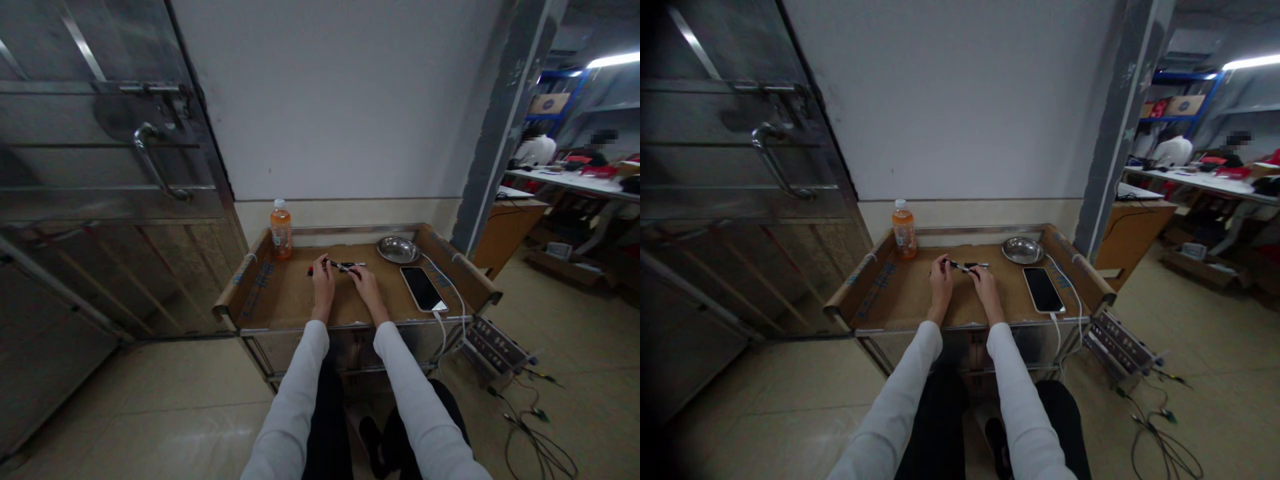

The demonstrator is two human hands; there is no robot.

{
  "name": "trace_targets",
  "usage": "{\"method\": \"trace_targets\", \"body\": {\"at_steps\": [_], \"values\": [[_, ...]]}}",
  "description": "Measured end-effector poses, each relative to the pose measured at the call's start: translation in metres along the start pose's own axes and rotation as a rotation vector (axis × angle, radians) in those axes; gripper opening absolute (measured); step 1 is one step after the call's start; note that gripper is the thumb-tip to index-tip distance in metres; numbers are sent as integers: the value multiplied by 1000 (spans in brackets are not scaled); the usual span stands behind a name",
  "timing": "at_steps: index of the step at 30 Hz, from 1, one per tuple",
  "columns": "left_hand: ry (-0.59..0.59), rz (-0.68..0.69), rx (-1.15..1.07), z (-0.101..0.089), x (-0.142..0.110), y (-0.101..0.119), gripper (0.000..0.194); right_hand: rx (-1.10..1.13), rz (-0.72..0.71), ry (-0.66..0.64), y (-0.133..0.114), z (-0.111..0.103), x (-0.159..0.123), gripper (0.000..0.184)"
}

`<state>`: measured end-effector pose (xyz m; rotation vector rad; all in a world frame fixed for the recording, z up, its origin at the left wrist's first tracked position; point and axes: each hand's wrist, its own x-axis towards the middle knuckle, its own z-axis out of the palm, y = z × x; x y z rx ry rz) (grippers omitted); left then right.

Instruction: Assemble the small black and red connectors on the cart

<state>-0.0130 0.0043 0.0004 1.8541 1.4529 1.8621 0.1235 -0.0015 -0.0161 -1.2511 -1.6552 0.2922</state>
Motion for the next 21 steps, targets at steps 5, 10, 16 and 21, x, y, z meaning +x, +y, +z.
{"method": "trace_targets", "body": {"at_steps": [5,10,16,21], "values": [[39,-69,-10,0,1,-5,27,-137,59,104,1,-5,-3,24],[-284,17,-52,2,-1,-3,15,-234,132,195,-2,-10,-5,27],[-594,101,72,10,-5,-4,7,-267,132,223,-3,-10,-4,28],[-549,81,250,15,-7,-5,10,-300,144,198,-2,-8,-4,28]]}}
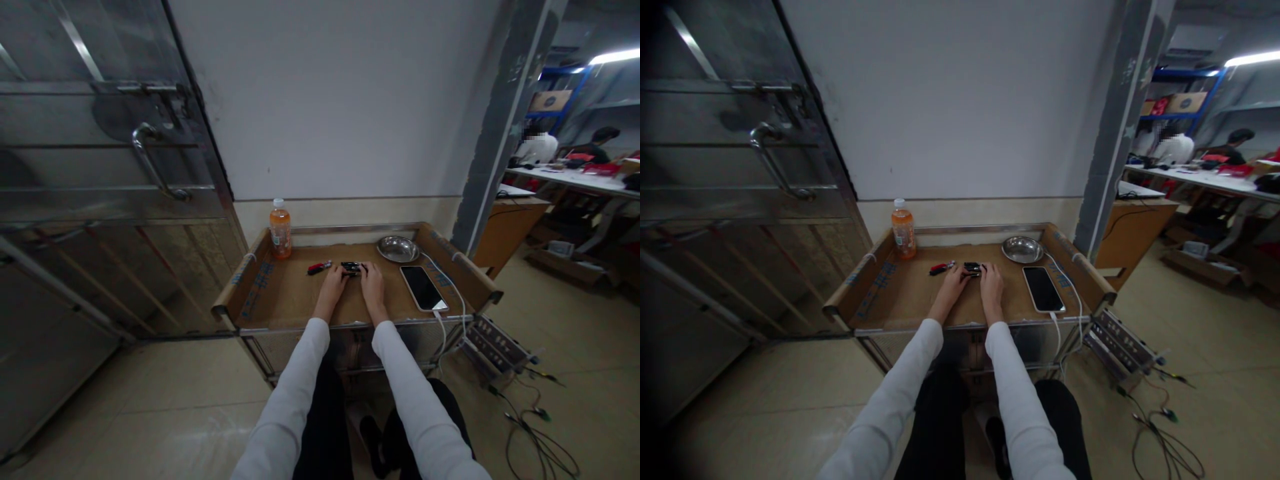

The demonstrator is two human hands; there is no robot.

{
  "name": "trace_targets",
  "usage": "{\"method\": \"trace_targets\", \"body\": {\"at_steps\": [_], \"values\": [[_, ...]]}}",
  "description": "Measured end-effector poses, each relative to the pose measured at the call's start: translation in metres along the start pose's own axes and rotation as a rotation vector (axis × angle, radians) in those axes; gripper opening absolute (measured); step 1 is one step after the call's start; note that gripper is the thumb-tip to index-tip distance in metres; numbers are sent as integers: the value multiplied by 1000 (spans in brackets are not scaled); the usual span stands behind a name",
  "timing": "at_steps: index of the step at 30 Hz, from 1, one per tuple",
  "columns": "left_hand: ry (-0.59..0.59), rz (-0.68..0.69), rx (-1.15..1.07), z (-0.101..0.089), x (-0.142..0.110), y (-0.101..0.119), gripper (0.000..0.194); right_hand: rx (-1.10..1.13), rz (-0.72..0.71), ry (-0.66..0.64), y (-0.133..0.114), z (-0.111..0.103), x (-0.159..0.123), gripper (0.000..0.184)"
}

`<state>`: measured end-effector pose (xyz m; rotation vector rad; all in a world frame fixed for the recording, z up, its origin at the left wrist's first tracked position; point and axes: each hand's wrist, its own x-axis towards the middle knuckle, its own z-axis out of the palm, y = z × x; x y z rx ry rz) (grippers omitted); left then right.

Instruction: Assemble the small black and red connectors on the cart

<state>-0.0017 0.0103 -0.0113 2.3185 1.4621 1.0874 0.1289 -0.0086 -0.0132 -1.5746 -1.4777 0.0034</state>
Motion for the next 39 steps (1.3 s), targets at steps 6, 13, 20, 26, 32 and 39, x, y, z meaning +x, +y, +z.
{"method": "trace_targets", "body": {"at_steps": [6,13,20,26,32,39], "values": [[1,-37,90,2,6,2,12,-11,-39,-71,-2,1,0,24],[57,70,53,4,6,1,21,2,-109,-145,-1,5,0,23],[13,145,17,-1,3,0,16,12,-150,-182,-1,4,-2,27],[-1,70,93,-4,-4,4,9,-16,-135,-178,3,7,-3,26],[-18,-9,129,-4,-2,6,8,-72,-132,-179,-2,5,-6,27],[-52,-36,189,-7,-3,10,8,-271,-77,-218,-17,-7,-9,27]]}}
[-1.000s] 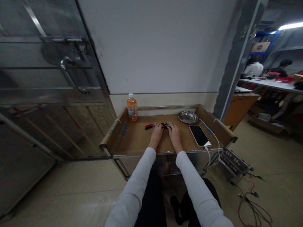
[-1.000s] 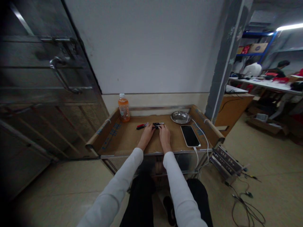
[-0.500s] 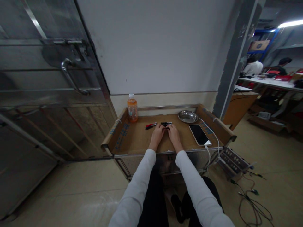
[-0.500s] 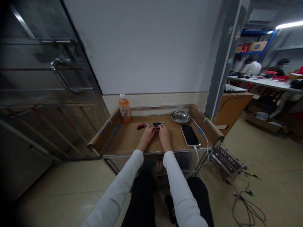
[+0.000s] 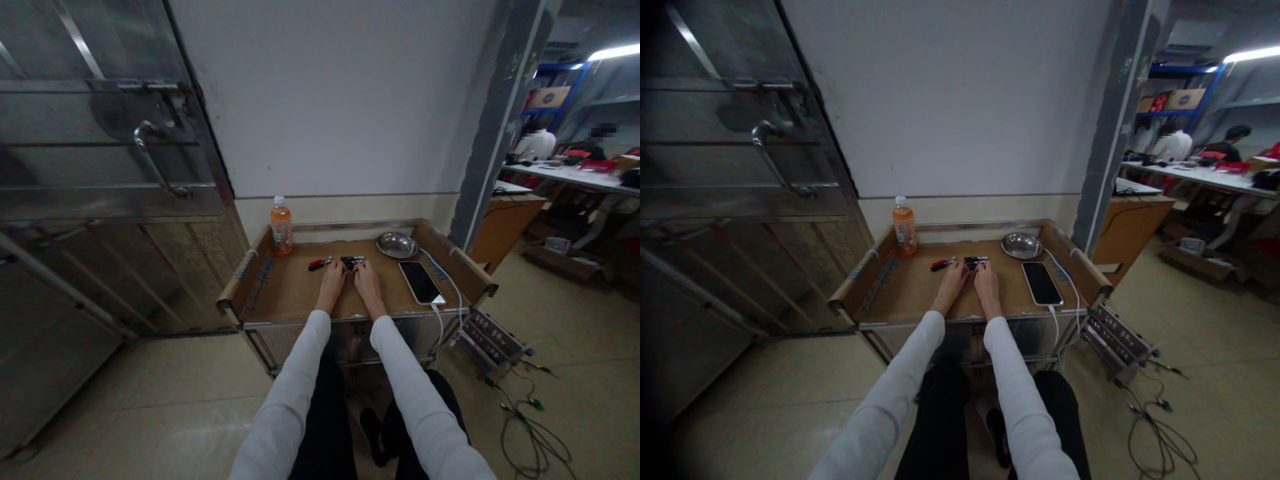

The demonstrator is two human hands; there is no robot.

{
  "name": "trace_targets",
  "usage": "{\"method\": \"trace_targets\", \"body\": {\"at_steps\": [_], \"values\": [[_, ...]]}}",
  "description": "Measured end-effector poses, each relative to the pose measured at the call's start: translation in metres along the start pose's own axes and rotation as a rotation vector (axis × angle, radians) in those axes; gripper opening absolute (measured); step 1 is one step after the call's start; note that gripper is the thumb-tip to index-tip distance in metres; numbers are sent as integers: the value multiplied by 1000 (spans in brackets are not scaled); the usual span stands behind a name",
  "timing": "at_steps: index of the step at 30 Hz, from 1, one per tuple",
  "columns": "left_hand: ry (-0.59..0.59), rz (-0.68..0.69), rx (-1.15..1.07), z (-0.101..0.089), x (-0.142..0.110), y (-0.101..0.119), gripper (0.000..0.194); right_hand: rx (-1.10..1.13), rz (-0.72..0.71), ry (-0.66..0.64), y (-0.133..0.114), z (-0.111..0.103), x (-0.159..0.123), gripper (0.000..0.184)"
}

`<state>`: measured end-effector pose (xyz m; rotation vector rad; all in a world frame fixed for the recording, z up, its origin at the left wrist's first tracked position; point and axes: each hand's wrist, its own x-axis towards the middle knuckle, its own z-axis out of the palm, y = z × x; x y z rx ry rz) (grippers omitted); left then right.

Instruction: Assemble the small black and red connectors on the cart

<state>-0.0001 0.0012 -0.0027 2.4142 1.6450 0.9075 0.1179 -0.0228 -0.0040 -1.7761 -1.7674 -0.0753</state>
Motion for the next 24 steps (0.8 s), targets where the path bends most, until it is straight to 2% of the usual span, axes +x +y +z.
{"method": "trace_targets", "body": {"at_steps": [3,6,13,17,21,24], "values": [[4,17,63,-3,-1,3,10,-45,32,9,-2,-3,-1,27],[64,-6,155,-6,-1,5,17,-64,57,20,-2,-5,0,28],[280,-301,328,-7,-8,1,30,-92,84,23,-1,-5,-2,32],[325,-356,299,-6,-11,0,29,-88,115,45,-1,-6,-2,32],[338,-371,206,-7,-11,-1,31,-24,39,57,-2,-8,-1,30],[337,-373,179,-7,-11,-1,33,22,-56,1,-2,-6,0,28]]}}
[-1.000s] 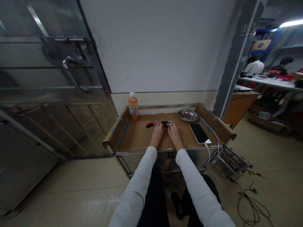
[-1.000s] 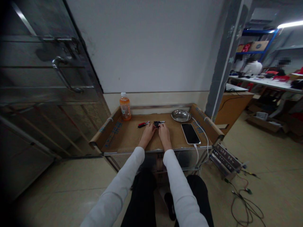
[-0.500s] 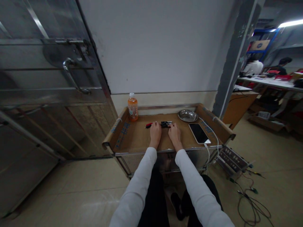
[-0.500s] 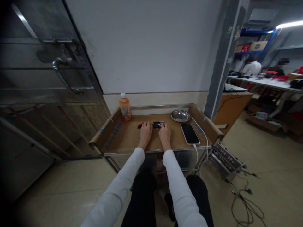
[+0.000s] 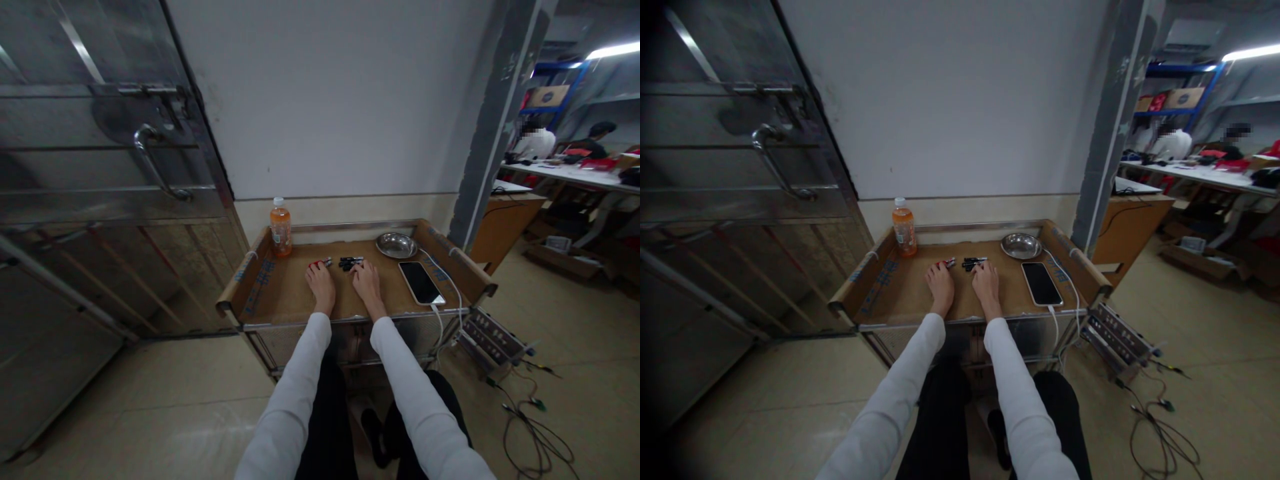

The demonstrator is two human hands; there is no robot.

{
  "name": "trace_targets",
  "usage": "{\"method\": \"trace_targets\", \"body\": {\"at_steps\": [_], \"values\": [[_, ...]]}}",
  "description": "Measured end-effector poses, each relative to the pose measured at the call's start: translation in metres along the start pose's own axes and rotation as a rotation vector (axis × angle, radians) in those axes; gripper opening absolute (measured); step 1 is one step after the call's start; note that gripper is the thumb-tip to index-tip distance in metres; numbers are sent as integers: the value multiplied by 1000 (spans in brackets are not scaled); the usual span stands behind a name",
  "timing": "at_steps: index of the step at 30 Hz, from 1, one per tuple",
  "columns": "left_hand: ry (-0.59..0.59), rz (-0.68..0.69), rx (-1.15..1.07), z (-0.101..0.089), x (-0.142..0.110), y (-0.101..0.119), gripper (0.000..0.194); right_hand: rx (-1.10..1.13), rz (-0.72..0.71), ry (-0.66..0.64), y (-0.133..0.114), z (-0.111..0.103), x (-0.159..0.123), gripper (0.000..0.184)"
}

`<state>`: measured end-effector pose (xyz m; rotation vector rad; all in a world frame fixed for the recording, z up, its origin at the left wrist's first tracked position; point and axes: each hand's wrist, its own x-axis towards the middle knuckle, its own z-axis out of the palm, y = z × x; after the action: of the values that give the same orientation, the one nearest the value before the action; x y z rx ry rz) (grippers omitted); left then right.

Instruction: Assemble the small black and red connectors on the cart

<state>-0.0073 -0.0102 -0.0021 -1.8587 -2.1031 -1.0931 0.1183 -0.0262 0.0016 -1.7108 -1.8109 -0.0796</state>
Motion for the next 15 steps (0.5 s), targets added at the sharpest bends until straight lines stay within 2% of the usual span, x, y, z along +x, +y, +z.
{"method": "trace_targets", "body": {"at_steps": [4,9,15], "values": [[-18,48,4,0,2,-1,31,-11,-21,-47,2,5,0,27],[-91,262,-123,-1,7,2,27,-36,-21,-31,3,7,0,30],[-156,524,-361,-1,6,7,23,8,49,129,3,8,3,43]]}}
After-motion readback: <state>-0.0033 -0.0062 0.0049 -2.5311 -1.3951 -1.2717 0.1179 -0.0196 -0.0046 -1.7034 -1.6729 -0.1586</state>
